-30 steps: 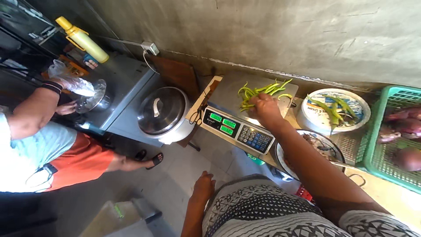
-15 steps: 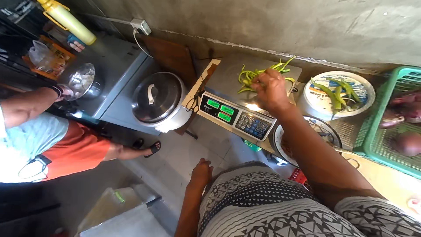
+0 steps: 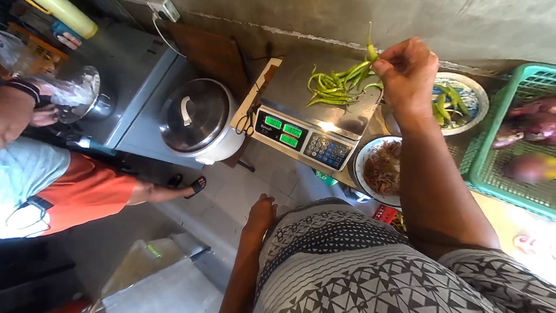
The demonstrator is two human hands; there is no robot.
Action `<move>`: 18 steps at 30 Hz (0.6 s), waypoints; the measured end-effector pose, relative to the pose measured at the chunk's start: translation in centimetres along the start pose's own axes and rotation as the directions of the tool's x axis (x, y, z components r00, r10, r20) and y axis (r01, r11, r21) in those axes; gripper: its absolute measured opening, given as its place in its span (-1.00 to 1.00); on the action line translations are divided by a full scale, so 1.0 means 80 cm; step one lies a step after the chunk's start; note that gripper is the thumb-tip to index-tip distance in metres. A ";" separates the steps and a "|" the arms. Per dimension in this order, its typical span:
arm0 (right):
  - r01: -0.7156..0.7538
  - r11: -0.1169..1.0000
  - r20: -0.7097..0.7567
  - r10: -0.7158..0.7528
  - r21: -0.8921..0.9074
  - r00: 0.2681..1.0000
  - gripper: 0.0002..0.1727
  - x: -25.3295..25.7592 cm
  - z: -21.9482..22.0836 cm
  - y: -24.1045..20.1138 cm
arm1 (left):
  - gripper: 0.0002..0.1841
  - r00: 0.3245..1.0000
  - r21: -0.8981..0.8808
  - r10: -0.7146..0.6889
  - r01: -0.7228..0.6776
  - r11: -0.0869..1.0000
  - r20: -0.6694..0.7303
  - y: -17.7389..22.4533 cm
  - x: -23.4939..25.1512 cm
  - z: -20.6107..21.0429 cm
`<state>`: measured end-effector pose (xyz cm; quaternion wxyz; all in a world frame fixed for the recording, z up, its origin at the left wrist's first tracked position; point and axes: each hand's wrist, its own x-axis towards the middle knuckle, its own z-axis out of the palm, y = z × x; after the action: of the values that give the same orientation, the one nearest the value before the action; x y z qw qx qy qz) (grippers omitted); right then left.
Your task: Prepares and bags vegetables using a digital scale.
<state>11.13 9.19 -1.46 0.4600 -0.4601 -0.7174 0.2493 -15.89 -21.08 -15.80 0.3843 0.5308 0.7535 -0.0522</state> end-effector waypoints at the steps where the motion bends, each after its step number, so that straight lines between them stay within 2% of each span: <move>1: -0.015 1.000 0.000 0.015 0.002 1.000 -0.74 -0.003 0.000 0.003 | -0.57 1.000 0.007 0.004 -0.004 1.000 0.003 0.001 0.002 0.000; 4: -0.044 0.999 -0.042 0.045 0.020 0.998 -0.70 -0.006 -0.012 0.014 | -0.57 1.000 0.013 0.016 -0.016 1.000 0.008 0.005 0.005 -0.002; 8: -0.034 0.999 -0.173 0.028 -0.031 0.985 -0.61 0.001 -0.068 0.039 | -0.57 1.000 0.014 0.014 -0.014 1.000 0.018 0.004 0.006 -0.003; 10: -0.054 0.985 -0.285 0.005 -0.164 0.958 -0.63 0.001 -0.096 0.046 | -0.56 0.999 0.021 0.009 -0.010 1.000 0.033 0.005 0.007 -0.004; 13: -0.156 0.888 -0.324 0.008 -0.433 0.946 -0.64 -0.012 -0.128 0.041 | -0.56 0.999 0.019 0.026 -0.027 0.999 0.034 0.004 0.009 -0.003; 15: -0.268 0.801 -0.296 0.119 -0.535 0.948 -0.62 -0.021 -0.135 0.038 | -0.57 0.999 0.026 0.033 -0.034 0.999 0.040 0.006 0.012 -0.005; 18: -0.390 0.727 -0.217 0.325 -0.565 0.921 -0.61 -0.033 -0.130 0.041 | -0.56 0.997 0.044 0.047 -0.050 0.998 0.053 0.010 0.018 -0.008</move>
<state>22.18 7.61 -0.44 0.2706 -0.7228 -0.6320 0.0700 -15.75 -19.35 -15.98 0.3927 0.5560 0.7289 -0.0735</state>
